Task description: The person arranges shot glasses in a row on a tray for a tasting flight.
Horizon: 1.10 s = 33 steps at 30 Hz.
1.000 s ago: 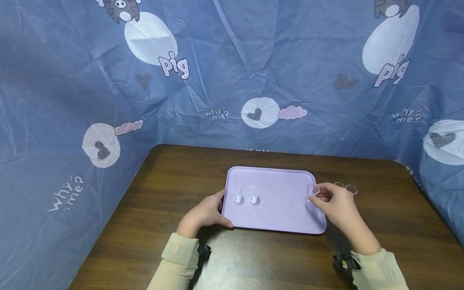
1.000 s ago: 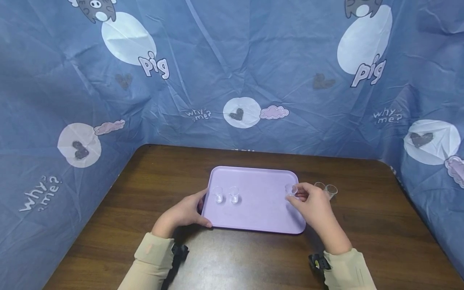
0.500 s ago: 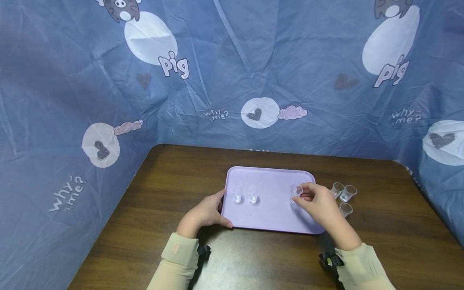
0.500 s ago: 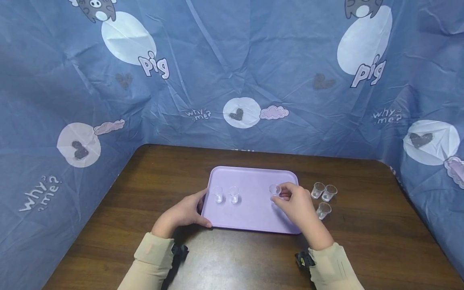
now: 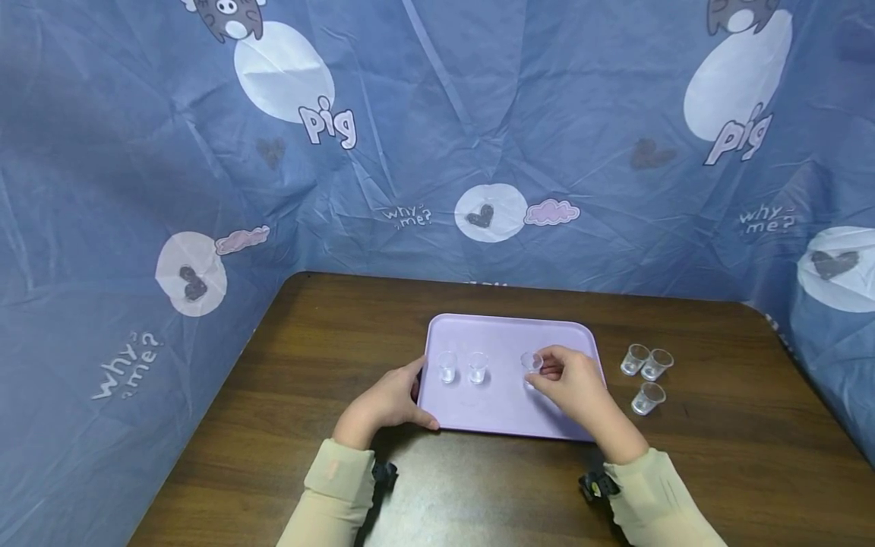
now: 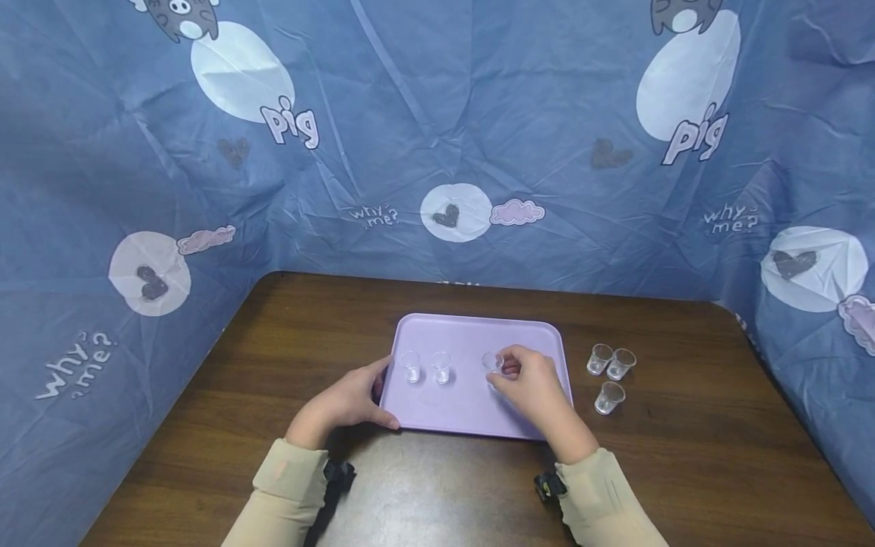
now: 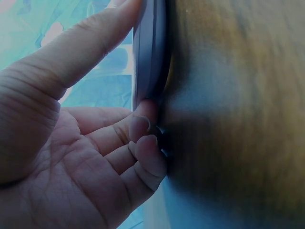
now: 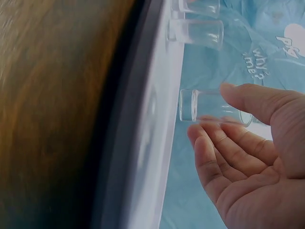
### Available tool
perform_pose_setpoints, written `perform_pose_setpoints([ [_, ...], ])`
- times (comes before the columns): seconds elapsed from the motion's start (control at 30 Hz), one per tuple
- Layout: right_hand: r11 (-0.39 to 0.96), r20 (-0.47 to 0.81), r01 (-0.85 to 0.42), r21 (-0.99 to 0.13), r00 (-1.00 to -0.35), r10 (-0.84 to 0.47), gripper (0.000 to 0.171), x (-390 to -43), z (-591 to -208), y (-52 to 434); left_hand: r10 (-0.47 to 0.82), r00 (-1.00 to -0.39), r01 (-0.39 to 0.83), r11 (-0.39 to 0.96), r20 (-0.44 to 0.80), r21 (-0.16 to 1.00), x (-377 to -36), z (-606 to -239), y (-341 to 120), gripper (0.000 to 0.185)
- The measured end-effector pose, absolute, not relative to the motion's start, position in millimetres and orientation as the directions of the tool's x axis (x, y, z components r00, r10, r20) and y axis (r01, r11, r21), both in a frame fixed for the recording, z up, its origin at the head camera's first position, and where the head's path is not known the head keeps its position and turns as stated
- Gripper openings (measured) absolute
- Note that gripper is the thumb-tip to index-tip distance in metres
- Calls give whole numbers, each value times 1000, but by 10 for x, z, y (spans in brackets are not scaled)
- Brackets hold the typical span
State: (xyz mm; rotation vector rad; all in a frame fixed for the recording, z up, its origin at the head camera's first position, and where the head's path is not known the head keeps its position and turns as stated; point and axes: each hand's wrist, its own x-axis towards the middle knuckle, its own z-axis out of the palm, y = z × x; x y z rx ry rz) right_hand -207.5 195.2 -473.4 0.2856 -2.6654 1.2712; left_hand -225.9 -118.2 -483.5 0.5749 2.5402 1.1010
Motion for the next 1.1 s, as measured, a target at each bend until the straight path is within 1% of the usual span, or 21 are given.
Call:
perform_pose_setpoints([
  [0.57,602,180,-199,-773,-979,-92,26,-2193,-4838,1739,477,-870,238,630,-127,739,-2251,-4808,-1190,117],
  [0.77,596,170,-190,-780,-981,-90,25,-2219,-4865,1704,489,-863,244,618,-123,748,-2256,-4808,-1188,114],
  [1.1,598,173,-199,-776,-980,-103,24,-2223,-4873,1659,482,-866,227,616,-133,754,-2243,-4802,-1185,116],
])
